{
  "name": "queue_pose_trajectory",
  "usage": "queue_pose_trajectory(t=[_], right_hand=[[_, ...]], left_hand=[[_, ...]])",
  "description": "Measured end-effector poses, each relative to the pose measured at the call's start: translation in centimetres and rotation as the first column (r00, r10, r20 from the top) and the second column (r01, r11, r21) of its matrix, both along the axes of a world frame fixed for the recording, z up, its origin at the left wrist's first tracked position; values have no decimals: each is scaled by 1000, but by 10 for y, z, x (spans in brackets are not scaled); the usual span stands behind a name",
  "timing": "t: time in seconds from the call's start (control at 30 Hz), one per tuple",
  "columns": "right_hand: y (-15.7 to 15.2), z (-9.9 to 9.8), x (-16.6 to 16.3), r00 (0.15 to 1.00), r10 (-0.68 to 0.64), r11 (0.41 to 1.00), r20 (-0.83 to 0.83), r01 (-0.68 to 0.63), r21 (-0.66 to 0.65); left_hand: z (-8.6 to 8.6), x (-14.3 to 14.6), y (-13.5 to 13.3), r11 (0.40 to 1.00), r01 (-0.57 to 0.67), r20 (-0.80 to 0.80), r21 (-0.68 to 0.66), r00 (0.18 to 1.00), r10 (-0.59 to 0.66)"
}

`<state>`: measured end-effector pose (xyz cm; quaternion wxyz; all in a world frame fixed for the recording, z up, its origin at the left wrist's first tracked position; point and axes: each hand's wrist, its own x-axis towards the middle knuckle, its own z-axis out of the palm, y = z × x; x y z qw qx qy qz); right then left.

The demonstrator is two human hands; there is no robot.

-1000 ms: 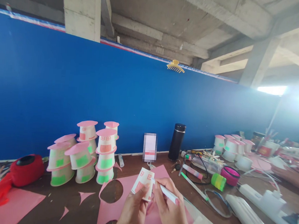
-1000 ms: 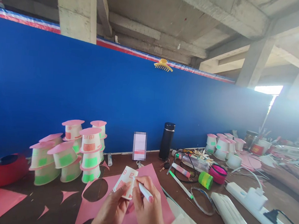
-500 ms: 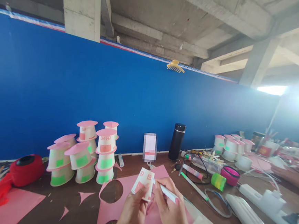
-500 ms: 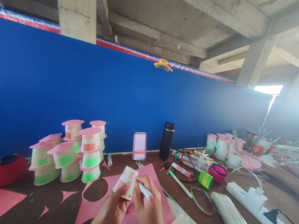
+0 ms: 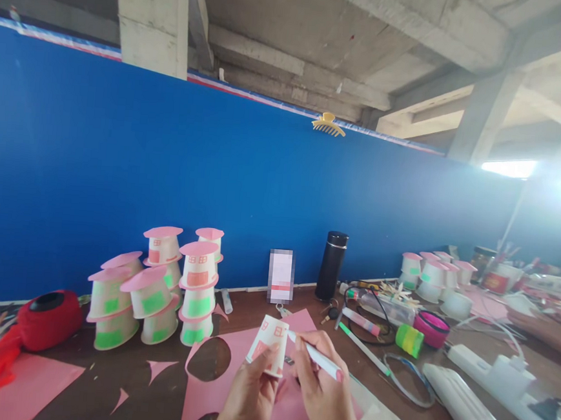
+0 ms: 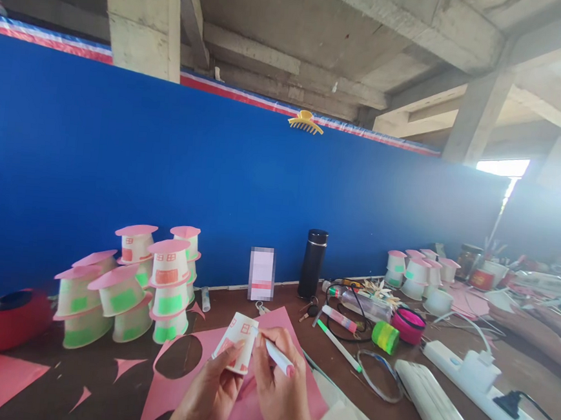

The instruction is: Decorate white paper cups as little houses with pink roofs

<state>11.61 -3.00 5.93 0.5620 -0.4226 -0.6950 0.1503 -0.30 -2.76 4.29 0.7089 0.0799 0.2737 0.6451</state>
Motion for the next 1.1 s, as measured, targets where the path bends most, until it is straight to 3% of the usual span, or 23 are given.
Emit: queue_pose_trajectory(t=[1.1], right_hand=[[1, 1, 0, 1000, 18, 1000, 24, -18, -5]], left_hand=[[5, -1, -8, 985, 85, -55, 147, 995, -78]])
